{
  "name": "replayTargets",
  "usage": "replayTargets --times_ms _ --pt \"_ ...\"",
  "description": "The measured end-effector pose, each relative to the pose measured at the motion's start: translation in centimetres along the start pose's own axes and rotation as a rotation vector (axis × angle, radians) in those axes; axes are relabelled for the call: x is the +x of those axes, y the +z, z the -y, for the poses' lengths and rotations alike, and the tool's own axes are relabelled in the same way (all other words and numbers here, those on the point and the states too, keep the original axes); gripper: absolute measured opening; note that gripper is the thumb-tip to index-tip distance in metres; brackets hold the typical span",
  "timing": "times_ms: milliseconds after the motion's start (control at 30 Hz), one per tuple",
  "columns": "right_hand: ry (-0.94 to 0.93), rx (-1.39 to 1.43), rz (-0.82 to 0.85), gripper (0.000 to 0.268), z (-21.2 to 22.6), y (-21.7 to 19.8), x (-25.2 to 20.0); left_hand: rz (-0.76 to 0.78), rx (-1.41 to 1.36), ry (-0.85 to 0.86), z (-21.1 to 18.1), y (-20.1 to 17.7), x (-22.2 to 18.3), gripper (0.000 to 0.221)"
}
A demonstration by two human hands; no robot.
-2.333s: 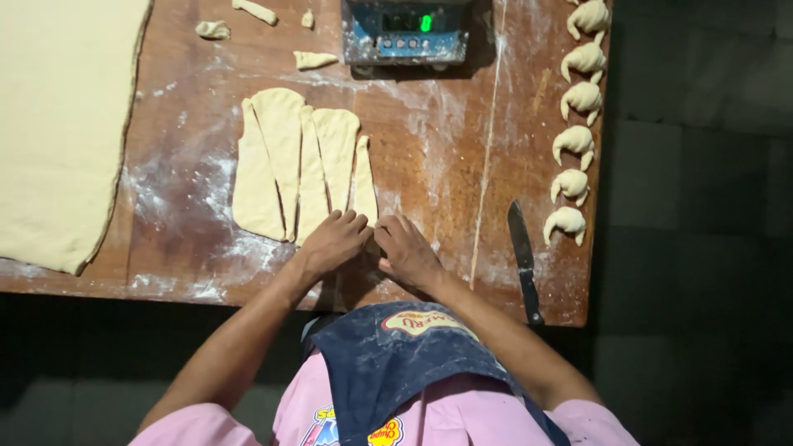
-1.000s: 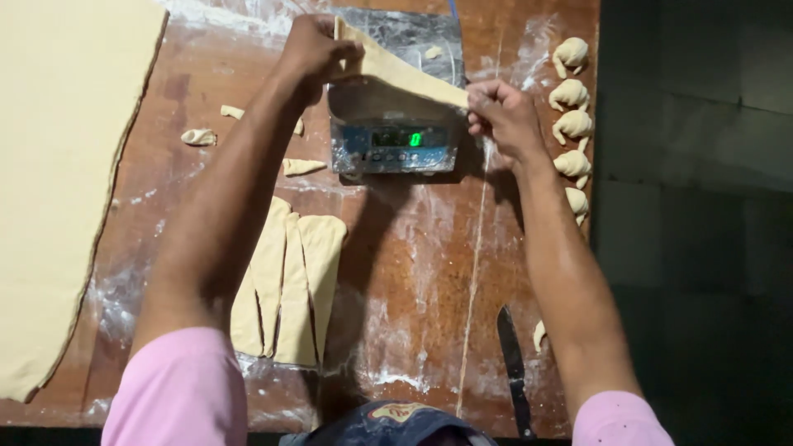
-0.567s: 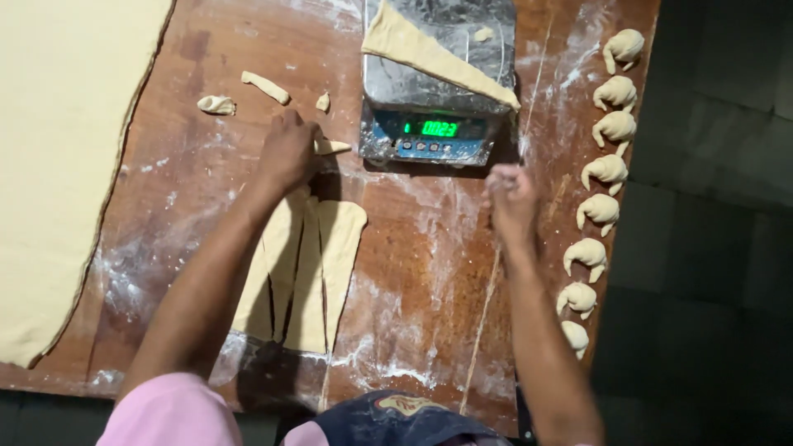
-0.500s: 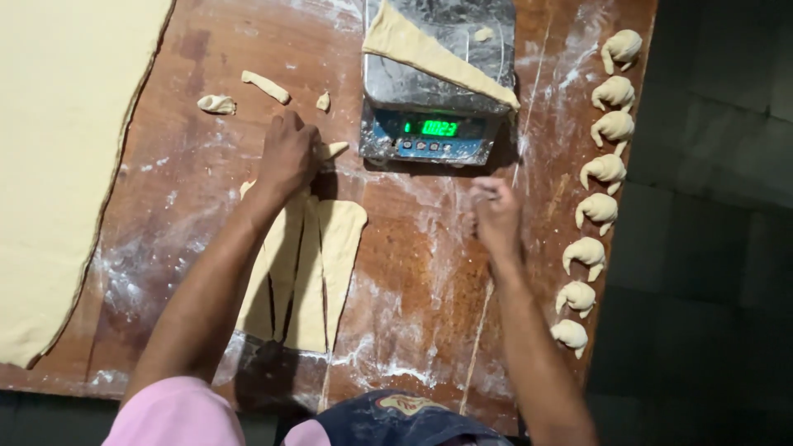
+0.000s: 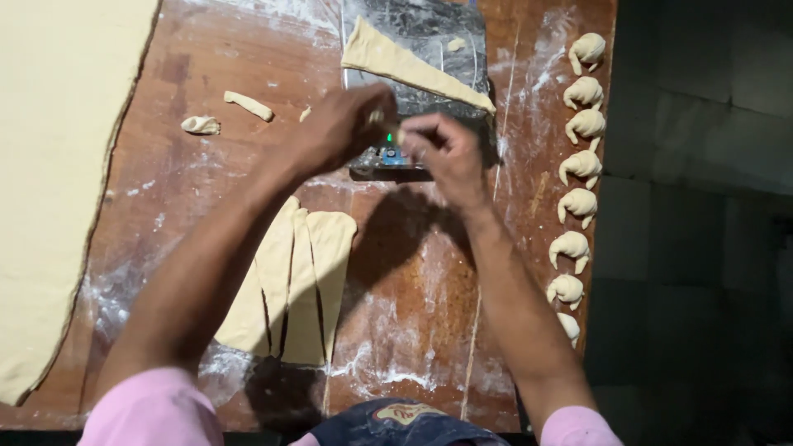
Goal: The person is cutting dough with a knife and rolling it into croissant shapes on a work table in a bakery.
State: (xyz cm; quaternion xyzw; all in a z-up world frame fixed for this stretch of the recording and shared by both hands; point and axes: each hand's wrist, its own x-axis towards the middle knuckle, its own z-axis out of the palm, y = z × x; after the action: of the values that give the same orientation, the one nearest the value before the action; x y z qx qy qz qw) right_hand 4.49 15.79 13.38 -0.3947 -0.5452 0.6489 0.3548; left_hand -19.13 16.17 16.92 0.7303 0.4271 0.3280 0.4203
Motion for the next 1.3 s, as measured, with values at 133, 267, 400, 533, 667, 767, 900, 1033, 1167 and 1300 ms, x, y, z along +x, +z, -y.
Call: replayTargets --times_ms 133,267,400,533,667,767,900,1033,1167,1300 --pt "-0.396 -0.581 -0.206 0.017 3.0 -1.5 3.8 -0.201 0.257 0.346 4.0 -0.2 5.5 0.011" --pt "-0.693 -1.065 -0.357 0.015 1.3 -3.1 8.0 -0.314 0.478 0.477 9.9 0.2 10.0 0.007" --pt "-0.688 -1.229 -0.385 0.016 0.9 -1.6 7.5 -0.272 0.788 0.533 9.0 -0.1 8.7 0.011" --pt "-0.687 -1.385 -0.349 0.02 -0.5 -1.8 6.2 -0.164 1.095 0.571 7.9 -0.6 6.2 0.019" --pt "-0.62 -1.315 -0.305 0.029 -1.3 -3.8 6.6 -0.209 1.099 0.57 8.3 -1.2 6.3 0.029" --pt "-0.571 -1.144 -0.396 0.036 0.3 -3.8 7.4 -0.225 0.83 0.461 8.1 -1.6 5.8 0.039" --pt "-0.621 -1.22 -0.387 0.038 0.0 -1.8 7.9 -0.226 0.755 0.467 9.1 -1.8 5.0 0.03" --pt "-0.687 -1.356 -0.203 0.041 -0.7 -0.2 7.8 -0.226 0.887 0.519 8.4 -2.9 4.9 0.024" --pt "-0.696 -1.199 -0.269 0.05 1.6 -0.4 7.6 -0.395 0.568 0.301 9.7 -4.9 4.3 0.034" --pt "-0.656 -0.929 -0.495 0.043 1.8 -1.6 4.3 -0.607 0.729 0.022 21.5 -2.1 1.2 0.008"
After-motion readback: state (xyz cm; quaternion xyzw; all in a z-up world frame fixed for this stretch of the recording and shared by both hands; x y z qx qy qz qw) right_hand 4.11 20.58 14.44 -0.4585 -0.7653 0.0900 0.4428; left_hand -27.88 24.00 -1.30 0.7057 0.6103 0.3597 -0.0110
